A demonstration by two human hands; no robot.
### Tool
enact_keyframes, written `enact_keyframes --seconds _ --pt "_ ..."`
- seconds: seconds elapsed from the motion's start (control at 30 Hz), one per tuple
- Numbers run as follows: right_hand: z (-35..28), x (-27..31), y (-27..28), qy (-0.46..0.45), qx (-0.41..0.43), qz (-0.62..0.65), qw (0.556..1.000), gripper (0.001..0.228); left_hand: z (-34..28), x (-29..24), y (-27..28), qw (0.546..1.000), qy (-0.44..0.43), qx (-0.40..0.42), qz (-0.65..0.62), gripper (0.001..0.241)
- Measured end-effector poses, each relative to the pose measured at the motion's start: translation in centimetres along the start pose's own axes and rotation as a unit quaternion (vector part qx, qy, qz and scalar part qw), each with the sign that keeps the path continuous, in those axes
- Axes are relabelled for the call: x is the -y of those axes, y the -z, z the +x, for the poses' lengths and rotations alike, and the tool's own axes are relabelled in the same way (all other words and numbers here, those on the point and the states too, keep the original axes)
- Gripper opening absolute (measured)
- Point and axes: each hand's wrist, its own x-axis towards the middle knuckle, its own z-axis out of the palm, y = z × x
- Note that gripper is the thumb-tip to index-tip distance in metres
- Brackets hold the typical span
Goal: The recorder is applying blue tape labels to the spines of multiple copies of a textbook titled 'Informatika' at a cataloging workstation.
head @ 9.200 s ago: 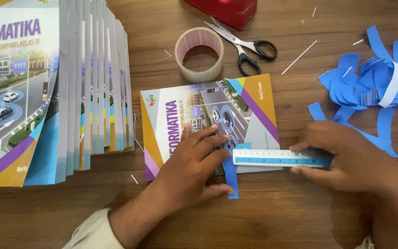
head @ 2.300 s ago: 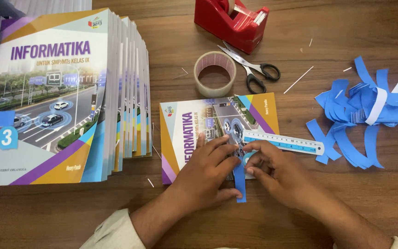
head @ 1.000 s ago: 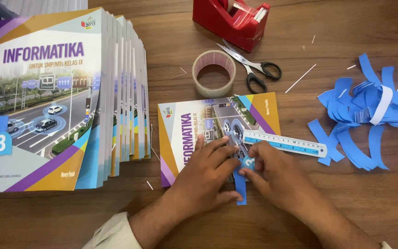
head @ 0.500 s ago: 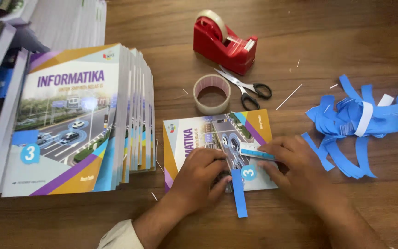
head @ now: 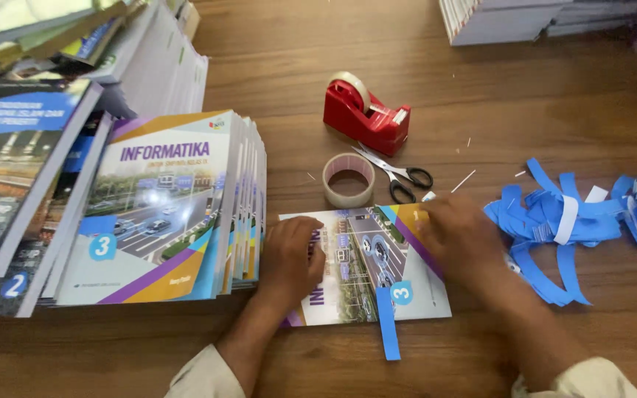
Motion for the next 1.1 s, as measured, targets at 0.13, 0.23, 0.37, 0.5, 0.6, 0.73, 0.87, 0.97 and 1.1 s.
enact_keyframes --seconds 0.13,0.23,0.37,0.5,0.6,0.73,0.87,0.97,1.1 --pt "4.5 7.5 -0.1 0.030 0.021 0.179 0.983 0.025 0.1 -0.8 0.5 1.000 0.001 0.011 0.003 0.030" --pt "5.7 8.8 -4.0 0.100 0.017 0.096 0.990 0.044 -0.5 -0.2 -0.3 0.999 -0.022 -0.031 0.013 0.031" --pt "6.7 8.4 -5.0 0.102 -0.022 0.094 0.990 0.027 -0.3 -0.8 0.2 0.995 -0.026 -0.079 -0.053 0.037" --pt "4.5 8.4 -1.0 0.041 -0.070 0.197 0.977 0.016 -0.1 -1.2 -1.0 0.958 -0.010 -0.157 -0.239 0.060" --pt "2.2 9.7 3.4 0.058 -0.031 0.292 0.954 0.018 -0.1 -3.9 1.5 0.953 0.018 -0.059 -0.295 0.066" --pt "-0.4 8.7 3.0 0.096 0.043 0.348 0.932 0.044 -0.4 -6.0 2.2 0.907 -0.034 -0.005 -0.421 0.049" --pt "-1.2 8.5 2.6 0.050 0.029 0.233 0.971 0.040 -1.1 -5.7 1.3 0.939 -0.064 -0.058 -0.333 0.024" --pt "-1.0 9.6 3.7 0.030 0.044 0.323 0.945 0.043 -1.2 -5.3 1.1 0.952 -0.085 -0.056 -0.288 0.024" --pt "-3.3 9.7 3.2 -0.068 0.063 0.431 0.898 0.051 -1.2 -5.0 0.6 0.973 -0.107 -0.061 -0.195 0.019"
